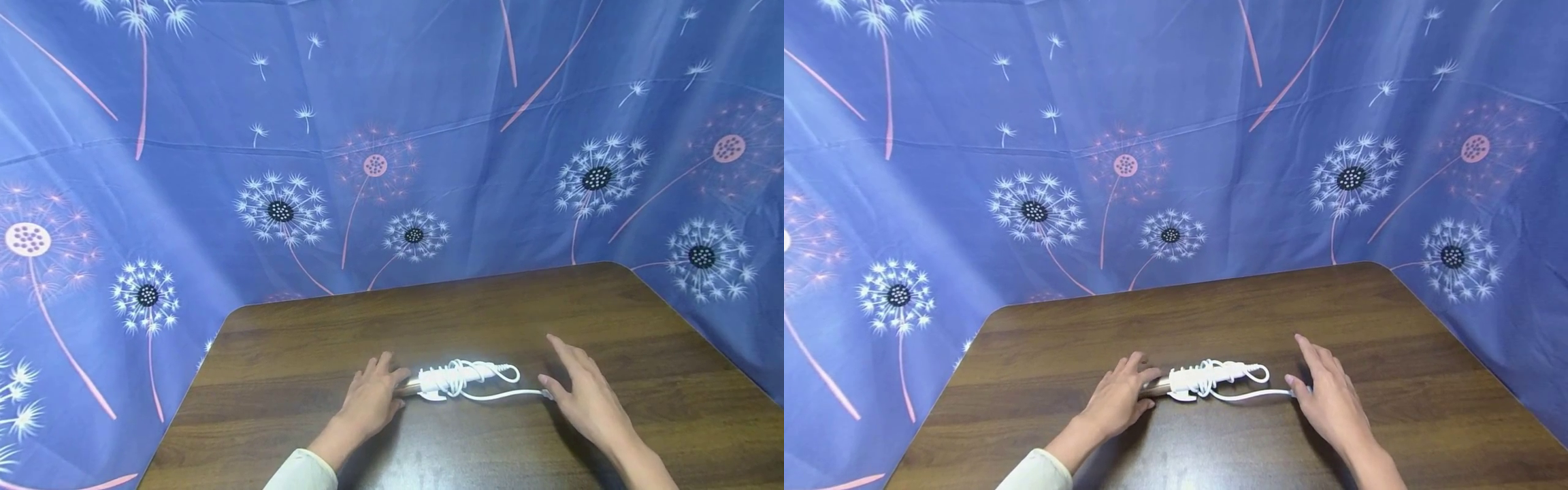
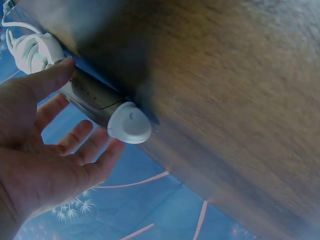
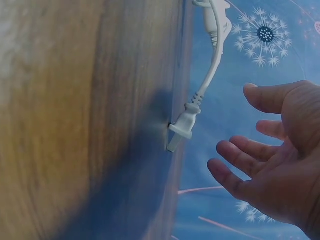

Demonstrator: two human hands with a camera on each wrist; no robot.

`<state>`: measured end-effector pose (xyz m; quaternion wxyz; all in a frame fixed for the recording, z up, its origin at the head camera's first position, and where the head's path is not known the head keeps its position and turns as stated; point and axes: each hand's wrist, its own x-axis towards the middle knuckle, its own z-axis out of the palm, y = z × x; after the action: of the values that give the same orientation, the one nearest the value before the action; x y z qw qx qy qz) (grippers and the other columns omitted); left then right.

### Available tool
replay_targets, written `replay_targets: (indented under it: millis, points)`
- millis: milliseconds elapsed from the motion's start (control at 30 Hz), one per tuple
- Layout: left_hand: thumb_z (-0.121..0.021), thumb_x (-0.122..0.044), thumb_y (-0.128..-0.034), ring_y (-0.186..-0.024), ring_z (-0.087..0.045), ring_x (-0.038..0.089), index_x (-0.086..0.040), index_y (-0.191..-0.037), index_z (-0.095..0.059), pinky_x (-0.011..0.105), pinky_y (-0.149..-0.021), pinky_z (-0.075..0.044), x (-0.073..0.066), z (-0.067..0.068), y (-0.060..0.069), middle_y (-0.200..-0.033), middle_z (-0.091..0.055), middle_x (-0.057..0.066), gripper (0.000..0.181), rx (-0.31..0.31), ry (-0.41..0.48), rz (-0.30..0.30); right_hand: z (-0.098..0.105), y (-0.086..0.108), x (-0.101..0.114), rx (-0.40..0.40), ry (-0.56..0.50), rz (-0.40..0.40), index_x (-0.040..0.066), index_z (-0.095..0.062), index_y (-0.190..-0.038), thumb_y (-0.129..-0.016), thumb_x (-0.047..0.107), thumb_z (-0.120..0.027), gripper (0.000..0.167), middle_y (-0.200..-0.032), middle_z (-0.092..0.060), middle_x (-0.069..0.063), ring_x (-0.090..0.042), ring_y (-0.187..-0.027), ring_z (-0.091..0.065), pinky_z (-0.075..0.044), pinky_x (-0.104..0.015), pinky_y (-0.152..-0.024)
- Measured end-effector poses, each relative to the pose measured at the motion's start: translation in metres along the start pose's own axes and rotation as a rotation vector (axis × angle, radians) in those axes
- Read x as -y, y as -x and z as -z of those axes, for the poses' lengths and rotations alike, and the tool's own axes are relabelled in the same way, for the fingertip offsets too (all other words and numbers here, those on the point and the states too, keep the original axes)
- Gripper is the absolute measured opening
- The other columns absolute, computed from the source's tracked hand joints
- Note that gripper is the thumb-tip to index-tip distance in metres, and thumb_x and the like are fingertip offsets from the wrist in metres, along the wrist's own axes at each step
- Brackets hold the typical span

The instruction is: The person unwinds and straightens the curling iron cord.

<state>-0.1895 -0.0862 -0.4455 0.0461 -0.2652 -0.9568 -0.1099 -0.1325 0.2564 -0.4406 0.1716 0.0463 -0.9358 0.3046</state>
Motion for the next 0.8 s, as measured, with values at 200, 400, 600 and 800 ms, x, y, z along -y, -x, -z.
replay_targets:
  millis: [200,400,600,800]
  points:
    - [-0.078,-0.015,-0.0763,-0.114,-0.052,0.029,-0.021,-0.123,-0.063,0.057,-0.086,-0.049,-0.0006,-0.0028,-0.0009,-0.128,-0.049,0.009,0.050,-0.018,-0.061,-0.007,-0.0005,0.0021,-0.0022,-0.005,-0.004,-0.001,0.013,-0.025,-0.152,-0.090,0.018,-0.065,0.074,-0.137,-0.041,-0.028,-0.050,-0.122,-0.039,-0.033,-0.070,-0.088]
    - [-0.078,-0.016,-0.0751,-0.101,-0.056,0.025,-0.024,-0.121,-0.062,0.048,-0.078,-0.053,-0.0007,-0.0046,-0.0021,-0.118,-0.052,0.005,0.049,-0.023,-0.137,-0.036,-0.0009,0.0044,-0.0035,-0.001,-0.005,-0.007,0.013,-0.025,-0.152,-0.090,0.018,-0.065,0.075,-0.138,-0.040,-0.029,-0.051,-0.122,-0.039,-0.033,-0.071,-0.088]
    - [-0.077,-0.017,-0.0758,-0.093,-0.058,0.023,-0.023,-0.120,-0.060,0.042,-0.071,-0.053,-0.0014,-0.0055,-0.0027,-0.111,-0.054,0.005,0.048,-0.028,-0.197,-0.070,-0.0009,0.0057,-0.0044,-0.008,-0.009,-0.006,0.013,-0.025,-0.152,-0.090,0.018,-0.065,0.074,-0.138,-0.040,-0.029,-0.051,-0.123,-0.038,-0.033,-0.072,-0.087]
    - [-0.078,-0.018,-0.0752,-0.094,-0.058,0.024,-0.024,-0.121,-0.059,0.040,-0.069,-0.052,-0.0023,-0.0063,-0.0022,-0.110,-0.057,0.004,0.050,-0.034,-0.216,-0.069,-0.0011,0.0064,-0.0051,-0.024,-0.003,0.000,0.012,-0.026,-0.152,-0.089,0.016,-0.066,0.075,-0.137,-0.041,-0.029,-0.051,-0.122,-0.039,-0.033,-0.072,-0.086]
